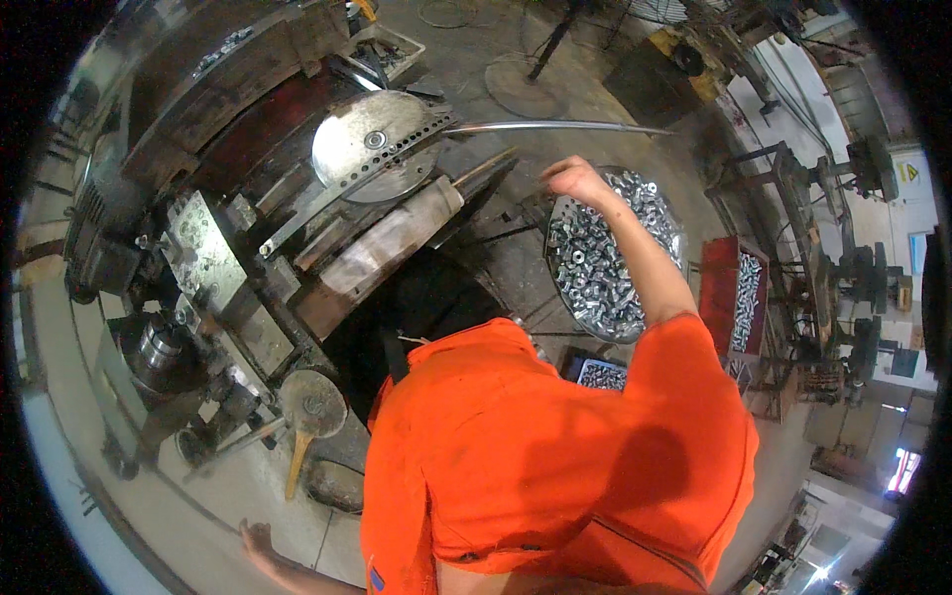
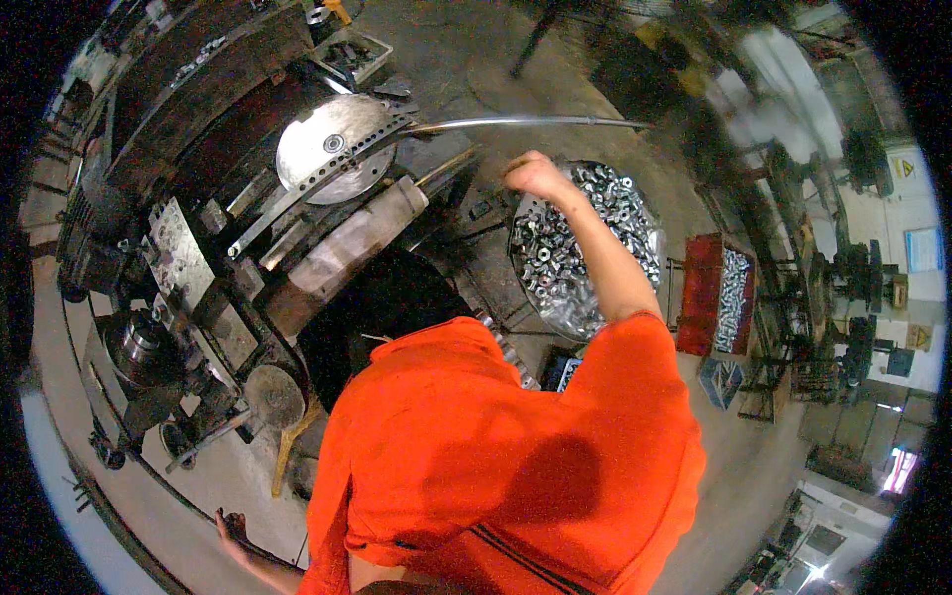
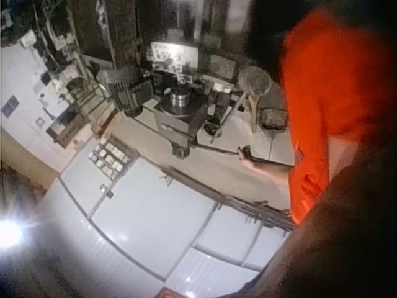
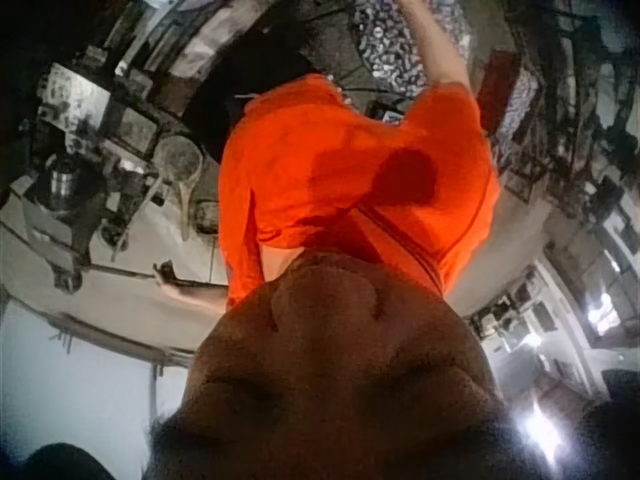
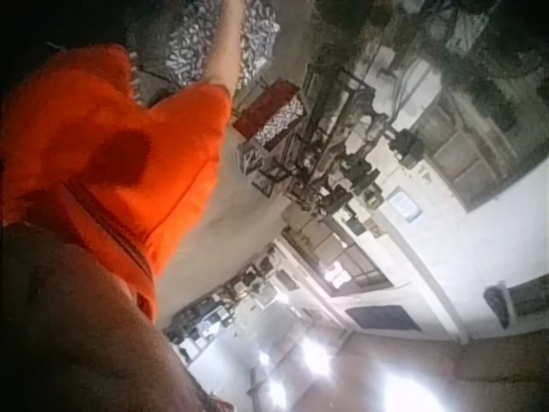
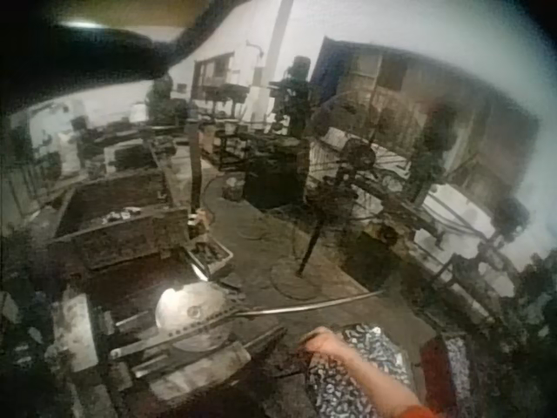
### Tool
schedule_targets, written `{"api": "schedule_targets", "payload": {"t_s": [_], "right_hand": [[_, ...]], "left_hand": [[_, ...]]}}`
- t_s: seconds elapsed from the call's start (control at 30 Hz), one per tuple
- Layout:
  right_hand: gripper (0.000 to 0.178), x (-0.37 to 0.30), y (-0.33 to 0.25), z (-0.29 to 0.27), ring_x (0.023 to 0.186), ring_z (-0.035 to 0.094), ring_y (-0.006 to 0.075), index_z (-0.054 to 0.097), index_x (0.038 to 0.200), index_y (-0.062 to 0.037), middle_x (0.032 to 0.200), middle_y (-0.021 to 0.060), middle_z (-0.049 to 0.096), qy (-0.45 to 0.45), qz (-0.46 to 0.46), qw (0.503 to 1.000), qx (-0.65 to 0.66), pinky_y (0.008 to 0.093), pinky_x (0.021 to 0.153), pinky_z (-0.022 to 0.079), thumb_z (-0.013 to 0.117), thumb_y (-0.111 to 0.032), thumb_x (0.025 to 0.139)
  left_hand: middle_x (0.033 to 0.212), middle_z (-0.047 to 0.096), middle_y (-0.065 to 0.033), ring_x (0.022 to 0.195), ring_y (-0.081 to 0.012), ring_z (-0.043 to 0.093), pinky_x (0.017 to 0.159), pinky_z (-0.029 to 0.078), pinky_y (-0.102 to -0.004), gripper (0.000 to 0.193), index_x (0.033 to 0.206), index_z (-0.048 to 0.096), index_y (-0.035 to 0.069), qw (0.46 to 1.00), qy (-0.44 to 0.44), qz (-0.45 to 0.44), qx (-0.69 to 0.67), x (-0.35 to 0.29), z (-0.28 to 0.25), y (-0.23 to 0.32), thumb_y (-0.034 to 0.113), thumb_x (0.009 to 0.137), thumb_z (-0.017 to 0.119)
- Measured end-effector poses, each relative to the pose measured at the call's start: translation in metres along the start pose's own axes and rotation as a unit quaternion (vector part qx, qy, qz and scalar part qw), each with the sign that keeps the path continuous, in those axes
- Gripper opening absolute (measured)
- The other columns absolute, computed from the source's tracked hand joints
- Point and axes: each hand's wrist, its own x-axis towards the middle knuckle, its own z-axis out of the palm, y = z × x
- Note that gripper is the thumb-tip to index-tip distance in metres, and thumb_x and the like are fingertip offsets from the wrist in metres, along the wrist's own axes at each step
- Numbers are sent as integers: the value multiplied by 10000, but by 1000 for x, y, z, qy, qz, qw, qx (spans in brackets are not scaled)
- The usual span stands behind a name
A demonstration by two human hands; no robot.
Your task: The person operates a metal turning machine, repeatedly inserting small metal pieces into the chuck, engaging the machine, and removing the processed pieces. The person uses a long metal rod to assist with insertion and removal, and places the finished pieces into a nearby bin.
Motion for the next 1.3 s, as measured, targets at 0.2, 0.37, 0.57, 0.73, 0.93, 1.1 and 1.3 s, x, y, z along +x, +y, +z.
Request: {"api": "schedule_targets", "payload": {"t_s": [0.2, 0.37, 0.57, 0.73, 0.93, 1.1, 1.3], "right_hand": [[348, -5, 33, 12, 1001, 575, 321, 666, 898, -74, 1017, 155, 628, -195, -38, 926, -322, 383, 858, 458, 600, -298, 640], [346, 4, 19, 32, 994, 586, 293, 675, 913, -62, 1038, 148, 628, -138, 135, 931, -310, 369, 858, 460, 590, -286, 663], [337, 11, 44, 21, 973, 591, 297, 673, 886, -54, 1006, 174, 626, -173, 34, 933, -314, 370, 833, 465, 583, -287, 660], [228, 37, 49, 4, 832, 624, 258, 683, 841, -85, 909, 157, 648, -217, -73, 934, -273, 369, 723, 494, 588, -204, 670], [238, -7, -9, -17, 652, 603, 135, 678, 902, 10, 872, 89, 668, -82, 72, 952, 286, 251, 549, 490, 569, -106, 726], [214, 22, 41, 3, 663, 597, 126, 679, 877, 12, 873, 82, 669, -104, 54, 983, 141, 253, 556, 487, 580, -86, 714], [194, -23, 17, -6, 670, 609, 154, 682, 824, -11, 822, 111, 670, -92, -33, 995, 25, 286, 589, 498, 596, -132, 700]], "left_hand": [[983, 374, -94, 933, -217, 379, 951, 261, -490, 393, 1094, 380, 68, 969, -91, 61, 220, -21, 0, 5, 329, 827, 503], [931, 368, -98, 904, -221, 386, 932, 264, -458, 442, 1126, 354, 49, 987, 24, 68, 145, -36, 25, -5, 239, 793, 576], [779, 332, -63, 736, -210, 366, 774, 307, -447, 391, 1135, 432, -10, 966, 179, 80, 166, -44, 95, -12, 166, 806, 549], [988, 380, -135, 953, -277, 388, 944, 237, -514, 481, 1237, 359, 41, 984, 108, 74, 118, -37, 18, 0, 316, 848, 425], [999, 392, -126, 974, -275, 390, 999, 198, -522, 493, 1237, 339, 56, 994, 30, 11, 105, -3, 39, -9, 336, 841, 425], [972, 400, -146, 996, -284, 387, 997, 210, -528, 554, 1265, 307, 48, 969, -187, 47, 155, -21, -6, 15, 311, 815, 495], [989, 431, -186, 954, -307, 443, 939, 308, -536, 473, 1214, 393, 30, 963, 193, 40, 182, -19, 85, -8, 246, 825, 551]]}}
